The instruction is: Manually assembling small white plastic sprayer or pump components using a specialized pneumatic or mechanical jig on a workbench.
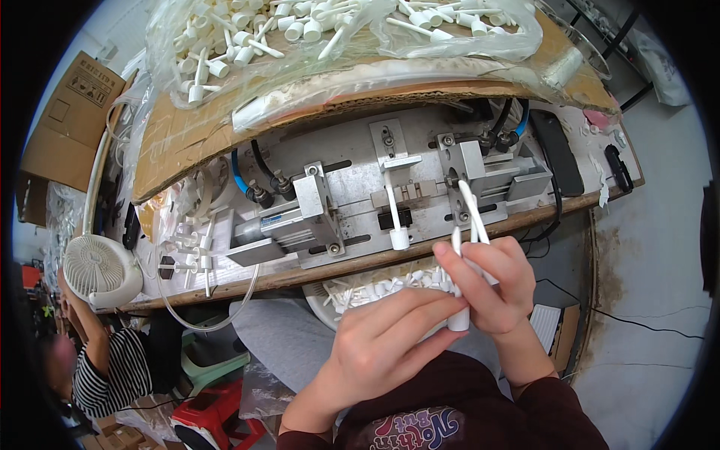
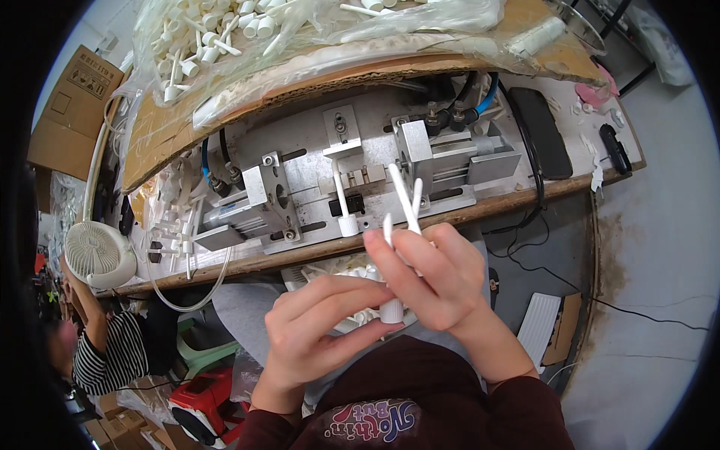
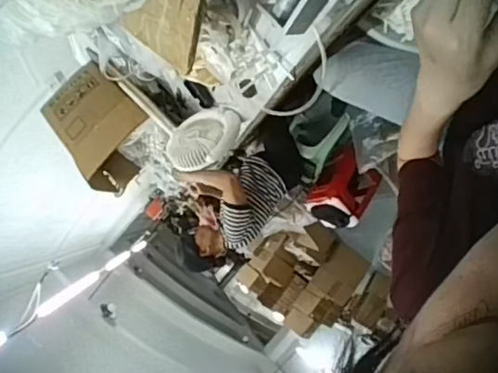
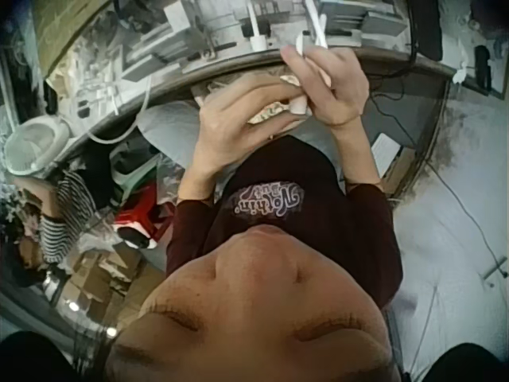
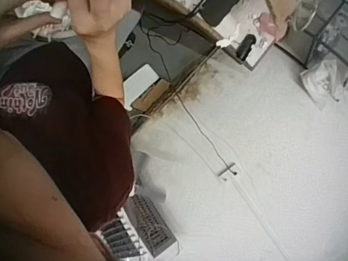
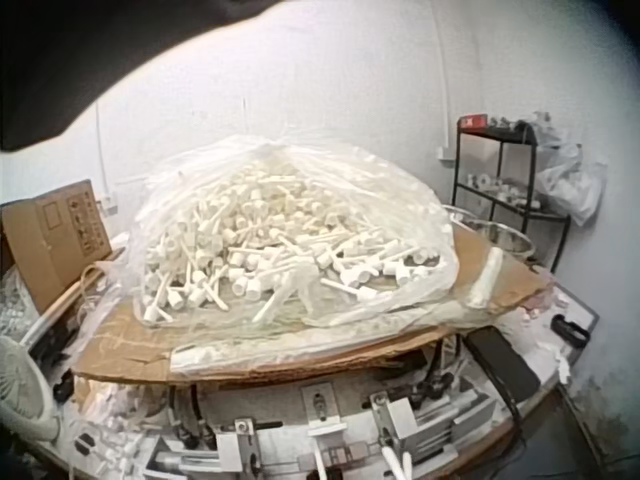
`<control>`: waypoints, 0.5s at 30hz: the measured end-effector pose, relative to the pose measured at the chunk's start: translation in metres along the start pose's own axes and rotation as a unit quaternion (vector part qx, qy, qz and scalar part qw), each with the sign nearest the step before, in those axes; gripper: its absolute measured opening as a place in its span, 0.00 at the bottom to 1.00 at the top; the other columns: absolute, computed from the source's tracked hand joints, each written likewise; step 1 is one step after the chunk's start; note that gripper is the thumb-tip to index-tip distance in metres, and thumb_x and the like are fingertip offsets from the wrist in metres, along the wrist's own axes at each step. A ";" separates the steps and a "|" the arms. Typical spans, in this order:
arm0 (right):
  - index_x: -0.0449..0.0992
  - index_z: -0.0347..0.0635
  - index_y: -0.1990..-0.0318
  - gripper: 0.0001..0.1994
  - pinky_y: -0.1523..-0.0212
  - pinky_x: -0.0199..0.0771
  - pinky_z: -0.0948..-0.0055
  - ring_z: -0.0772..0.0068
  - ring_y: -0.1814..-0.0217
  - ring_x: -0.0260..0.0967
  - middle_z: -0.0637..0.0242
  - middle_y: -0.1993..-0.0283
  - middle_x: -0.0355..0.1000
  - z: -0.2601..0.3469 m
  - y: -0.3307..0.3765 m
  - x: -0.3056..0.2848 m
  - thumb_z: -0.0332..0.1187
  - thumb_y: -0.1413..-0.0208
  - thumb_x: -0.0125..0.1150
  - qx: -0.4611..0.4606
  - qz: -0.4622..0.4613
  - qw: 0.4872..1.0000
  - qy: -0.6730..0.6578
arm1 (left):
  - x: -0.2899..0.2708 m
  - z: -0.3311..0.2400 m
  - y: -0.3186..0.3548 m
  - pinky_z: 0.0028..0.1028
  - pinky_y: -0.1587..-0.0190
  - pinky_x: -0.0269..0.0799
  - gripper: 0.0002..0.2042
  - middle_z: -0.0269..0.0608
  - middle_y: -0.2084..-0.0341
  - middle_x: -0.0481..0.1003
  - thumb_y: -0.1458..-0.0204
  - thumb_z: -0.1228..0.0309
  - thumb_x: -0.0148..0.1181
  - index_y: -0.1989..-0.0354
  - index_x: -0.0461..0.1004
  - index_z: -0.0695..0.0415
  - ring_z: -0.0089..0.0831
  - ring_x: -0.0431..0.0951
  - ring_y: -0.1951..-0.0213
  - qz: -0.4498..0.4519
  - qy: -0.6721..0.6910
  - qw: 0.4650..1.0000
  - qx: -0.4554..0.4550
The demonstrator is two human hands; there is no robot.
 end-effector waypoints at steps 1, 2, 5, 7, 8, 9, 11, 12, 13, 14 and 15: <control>0.84 0.38 0.57 0.20 0.74 0.65 0.74 0.67 0.71 0.65 0.64 0.58 0.68 0.002 -0.002 0.001 0.26 0.64 0.67 0.005 -0.004 1.000 -0.009 | -0.002 -0.001 0.002 0.27 0.65 0.79 0.18 0.43 0.64 0.81 0.63 0.79 0.75 0.59 0.81 0.60 0.33 0.83 0.66 -0.003 -0.022 1.000 0.012; 0.84 0.38 0.57 0.20 0.74 0.66 0.74 0.68 0.71 0.65 0.64 0.58 0.68 0.002 -0.004 0.001 0.25 0.64 0.68 0.008 -0.018 1.000 -0.016 | -0.003 -0.001 0.003 0.27 0.65 0.80 0.18 0.44 0.65 0.81 0.63 0.79 0.75 0.59 0.81 0.61 0.34 0.83 0.66 -0.006 -0.044 0.999 0.023; 0.84 0.40 0.56 0.20 0.72 0.67 0.74 0.69 0.69 0.67 0.64 0.57 0.68 -0.004 -0.009 0.001 0.21 0.64 0.70 0.028 -0.060 0.997 -0.041 | -0.008 0.005 0.003 0.30 0.63 0.78 0.17 0.45 0.62 0.81 0.62 0.81 0.73 0.60 0.81 0.61 0.35 0.82 0.64 -0.047 -0.116 0.992 0.017; 0.84 0.40 0.56 0.21 0.70 0.70 0.74 0.69 0.67 0.68 0.63 0.55 0.69 -0.012 -0.007 -0.002 0.21 0.63 0.71 0.051 -0.090 0.992 -0.067 | -0.009 0.015 0.003 0.32 0.61 0.77 0.17 0.45 0.58 0.80 0.61 0.80 0.73 0.59 0.81 0.61 0.36 0.80 0.63 -0.064 -0.205 0.976 0.022; 0.84 0.41 0.56 0.20 0.68 0.71 0.74 0.69 0.66 0.69 0.63 0.54 0.69 -0.013 -0.007 -0.003 0.20 0.62 0.71 0.070 -0.098 0.990 -0.069 | -0.008 0.019 0.000 0.31 0.61 0.77 0.17 0.44 0.57 0.80 0.61 0.79 0.72 0.59 0.81 0.61 0.36 0.80 0.64 -0.066 -0.243 0.967 0.030; 0.84 0.42 0.56 0.19 0.67 0.71 0.74 0.68 0.64 0.70 0.62 0.54 0.69 -0.014 -0.006 -0.005 0.18 0.61 0.72 0.090 -0.105 0.988 -0.071 | -0.006 0.023 -0.003 0.30 0.61 0.77 0.17 0.43 0.57 0.80 0.61 0.79 0.72 0.59 0.81 0.61 0.36 0.80 0.64 -0.067 -0.281 0.957 0.037; 0.84 0.43 0.58 0.17 0.63 0.74 0.74 0.68 0.60 0.72 0.62 0.51 0.70 -0.014 -0.003 -0.009 0.18 0.58 0.73 0.120 -0.098 0.986 -0.060 | -0.001 0.033 -0.008 0.28 0.62 0.76 0.15 0.40 0.54 0.80 0.60 0.77 0.71 0.59 0.81 0.61 0.35 0.80 0.65 -0.056 -0.333 0.940 0.041; 0.84 0.43 0.58 0.17 0.62 0.75 0.74 0.68 0.60 0.72 0.62 0.51 0.70 -0.013 -0.003 -0.011 0.18 0.58 0.73 0.123 -0.091 0.986 -0.060 | 0.001 0.036 -0.009 0.27 0.64 0.75 0.15 0.39 0.54 0.81 0.59 0.76 0.71 0.60 0.82 0.60 0.34 0.80 0.67 -0.051 -0.345 0.936 0.041; 0.84 0.43 0.58 0.17 0.62 0.75 0.74 0.69 0.60 0.73 0.62 0.51 0.70 -0.013 -0.002 -0.012 0.19 0.58 0.74 0.128 -0.085 0.986 -0.058 | 0.003 0.039 -0.010 0.27 0.65 0.74 0.15 0.38 0.54 0.81 0.59 0.76 0.71 0.60 0.82 0.59 0.33 0.80 0.69 -0.045 -0.356 0.932 0.041; 0.84 0.43 0.57 0.17 0.61 0.76 0.75 0.69 0.60 0.73 0.62 0.51 0.70 -0.014 -0.002 -0.012 0.19 0.58 0.74 0.131 -0.079 0.987 -0.057 | 0.004 0.040 -0.012 0.27 0.67 0.74 0.14 0.38 0.55 0.81 0.59 0.76 0.71 0.60 0.82 0.58 0.32 0.79 0.70 -0.039 -0.368 0.928 0.042; 0.84 0.43 0.57 0.17 0.62 0.76 0.75 0.69 0.61 0.73 0.62 0.52 0.71 -0.014 -0.002 -0.013 0.20 0.58 0.74 0.131 -0.080 0.986 -0.060 | 0.004 0.041 -0.015 0.26 0.68 0.73 0.14 0.37 0.55 0.81 0.58 0.75 0.71 0.61 0.82 0.58 0.31 0.79 0.72 -0.036 -0.367 0.929 0.036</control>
Point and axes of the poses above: each hand's wrist, its own y-axis away from the middle knuckle, its own x-axis out of the palm, z = x × y, the point moved 4 cm from there along -y, towards the middle knuckle
